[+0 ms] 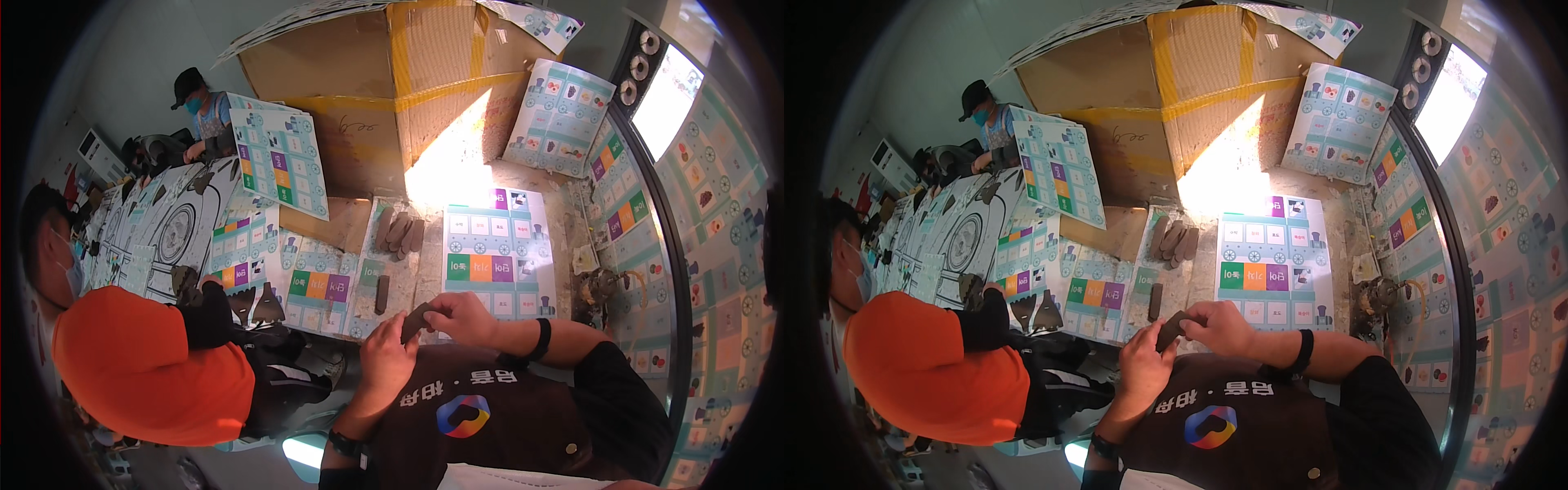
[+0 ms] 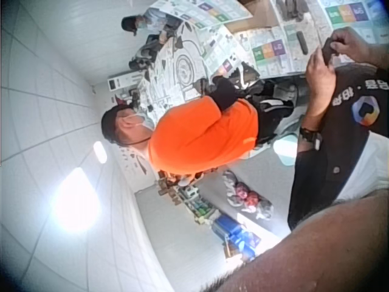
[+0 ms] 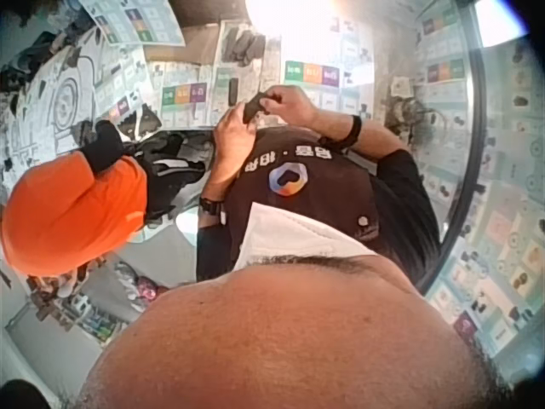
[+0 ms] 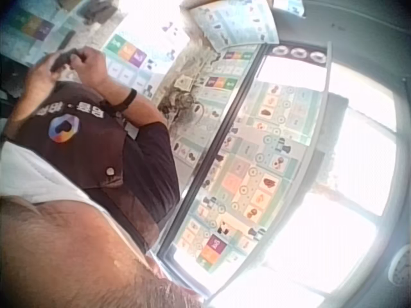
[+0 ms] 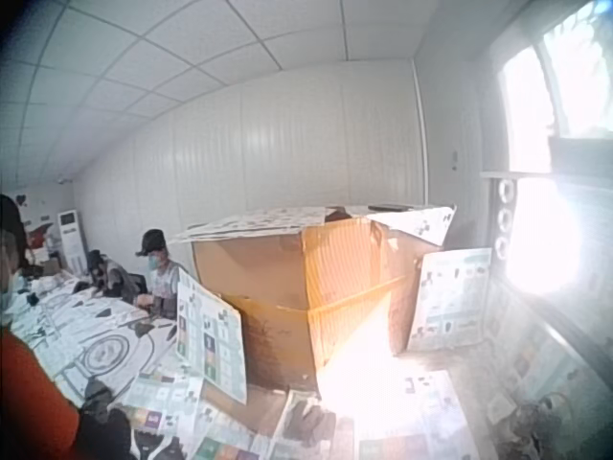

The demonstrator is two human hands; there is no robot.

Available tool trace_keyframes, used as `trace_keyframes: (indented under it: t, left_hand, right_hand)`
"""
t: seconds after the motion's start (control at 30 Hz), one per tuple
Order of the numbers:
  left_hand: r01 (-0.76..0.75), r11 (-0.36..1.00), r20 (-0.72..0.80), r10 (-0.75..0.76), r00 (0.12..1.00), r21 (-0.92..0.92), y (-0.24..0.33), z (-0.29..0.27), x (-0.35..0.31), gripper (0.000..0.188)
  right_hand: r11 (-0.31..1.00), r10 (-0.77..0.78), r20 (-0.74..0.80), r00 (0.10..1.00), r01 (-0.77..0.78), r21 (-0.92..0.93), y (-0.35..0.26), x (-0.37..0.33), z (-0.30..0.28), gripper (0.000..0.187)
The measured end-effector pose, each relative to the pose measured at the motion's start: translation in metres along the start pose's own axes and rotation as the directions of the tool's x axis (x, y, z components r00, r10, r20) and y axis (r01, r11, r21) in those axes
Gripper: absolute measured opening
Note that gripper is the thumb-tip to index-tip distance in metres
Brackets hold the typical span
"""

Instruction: Using a pneumatic tool to assemble or glue printed educational materials at a production workstation.

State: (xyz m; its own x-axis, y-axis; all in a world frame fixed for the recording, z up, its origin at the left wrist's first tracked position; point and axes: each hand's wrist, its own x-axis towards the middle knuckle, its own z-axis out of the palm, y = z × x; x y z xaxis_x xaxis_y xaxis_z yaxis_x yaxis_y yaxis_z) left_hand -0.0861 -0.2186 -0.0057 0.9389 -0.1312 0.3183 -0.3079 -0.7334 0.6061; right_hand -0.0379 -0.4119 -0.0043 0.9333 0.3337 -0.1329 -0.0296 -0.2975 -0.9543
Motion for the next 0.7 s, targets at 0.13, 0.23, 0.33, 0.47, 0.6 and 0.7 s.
trace_keyframes:
  t: [0.13, 0.23, 0.33, 0.47, 0.6, 0.7]
  left_hand:
    - [0.002, 1.0, -0.005, -0.002, 1.0, 0.002, -0.001, 0.001, 0.0, 0.044]
    - [0.004, 1.0, -0.004, -0.004, 1.0, 0.002, -0.002, 0.001, 0.0, 0.044]
    - [0.001, 1.0, -0.003, -0.001, 1.0, 0.01, -0.001, 0.0, 0.001, 0.045]
    - [-0.015, 1.0, 0.003, 0.015, 1.0, 0.021, 0.0, -0.001, 0.001, 0.046]
    - [-0.013, 1.0, 0.005, 0.013, 1.0, 0.007, 0.003, -0.002, 0.003, 0.045]
    - [-0.015, 1.0, 0.007, 0.014, 1.0, 0.006, 0.003, -0.001, 0.003, 0.045]
  right_hand:
    - [1.0, 0.0, -0.006, 1.0, 0.0, 0.006, 0.0, 0.001, 0.0, 0.022]
    - [0.995, 0.031, 0.031, 0.999, -0.034, 0.093, 0.009, 0.003, 0.001, 0.023]
    - [0.998, 0.035, 0.09, 0.995, -0.039, 0.04, 0.003, 0.002, -0.001, 0.019]
    - [0.999, 0.041, 0.163, 0.986, -0.042, 0.001, -0.014, 0.0, -0.002, 0.02]
    - [0.988, 0.098, 0.192, 0.977, -0.119, 0.102, -0.001, 0.004, -0.001, 0.02]
    - [0.982, 0.114, 0.196, 0.974, -0.14, 0.126, 0.0, 0.004, -0.001, 0.021]
